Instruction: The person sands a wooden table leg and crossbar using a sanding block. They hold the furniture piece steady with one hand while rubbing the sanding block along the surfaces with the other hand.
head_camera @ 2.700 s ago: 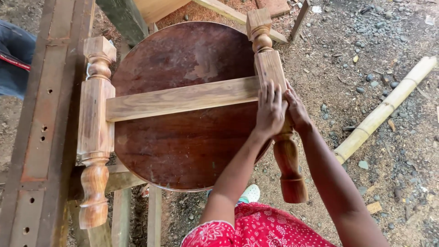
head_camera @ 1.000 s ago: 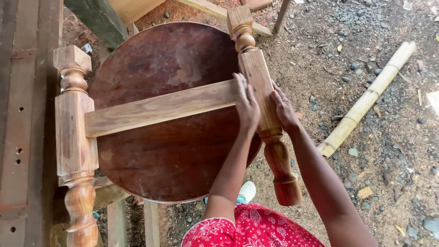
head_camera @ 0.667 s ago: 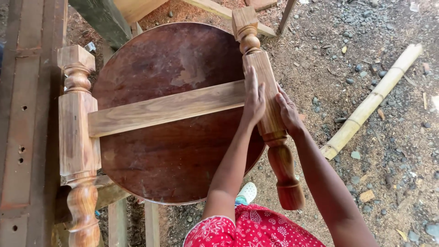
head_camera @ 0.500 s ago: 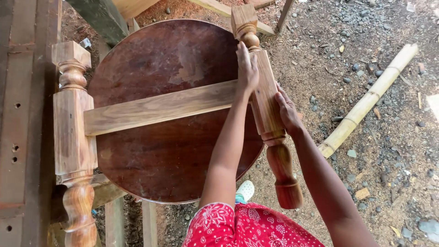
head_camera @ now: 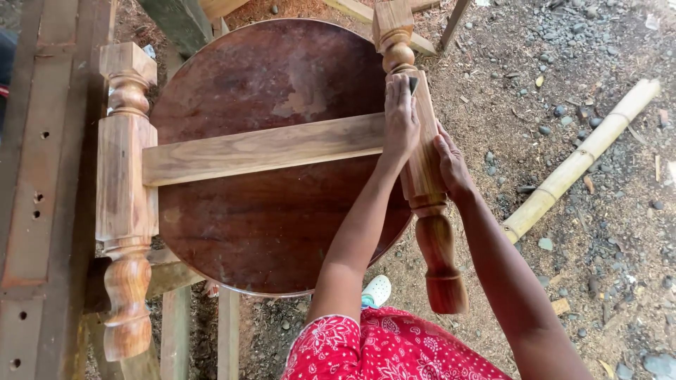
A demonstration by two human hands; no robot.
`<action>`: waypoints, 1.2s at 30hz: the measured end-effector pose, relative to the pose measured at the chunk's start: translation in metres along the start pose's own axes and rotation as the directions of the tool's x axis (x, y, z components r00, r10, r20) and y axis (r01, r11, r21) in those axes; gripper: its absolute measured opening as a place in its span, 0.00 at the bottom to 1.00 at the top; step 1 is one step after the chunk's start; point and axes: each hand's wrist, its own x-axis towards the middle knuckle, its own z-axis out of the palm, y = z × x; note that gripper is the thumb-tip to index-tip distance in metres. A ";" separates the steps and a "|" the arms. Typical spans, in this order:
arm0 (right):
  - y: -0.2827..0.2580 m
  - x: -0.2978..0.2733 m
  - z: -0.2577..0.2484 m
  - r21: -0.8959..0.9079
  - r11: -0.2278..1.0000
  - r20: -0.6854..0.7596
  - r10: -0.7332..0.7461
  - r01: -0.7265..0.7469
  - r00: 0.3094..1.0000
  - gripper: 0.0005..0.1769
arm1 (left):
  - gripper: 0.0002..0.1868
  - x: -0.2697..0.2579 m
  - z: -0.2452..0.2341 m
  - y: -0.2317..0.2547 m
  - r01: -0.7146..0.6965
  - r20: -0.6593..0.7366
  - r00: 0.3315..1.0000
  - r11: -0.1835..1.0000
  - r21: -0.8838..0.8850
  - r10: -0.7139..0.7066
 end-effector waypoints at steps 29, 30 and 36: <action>-0.007 -0.001 0.003 -0.029 0.999 0.026 -0.037 0.038 0.999 0.29 | 0.34 -0.171 -0.078 0.107 0.150 0.147 0.982 0.964 -0.220 -0.119; -0.001 0.000 0.001 -0.031 0.999 0.029 -0.032 0.033 0.999 0.29 | 0.34 -0.169 -0.078 0.107 0.155 0.145 0.981 0.963 -0.219 -0.125; -0.008 -0.002 0.004 0.030 1.000 0.057 0.004 -0.005 0.998 0.30 | 0.35 -0.142 -0.058 0.077 0.009 0.182 0.983 0.998 -0.062 0.002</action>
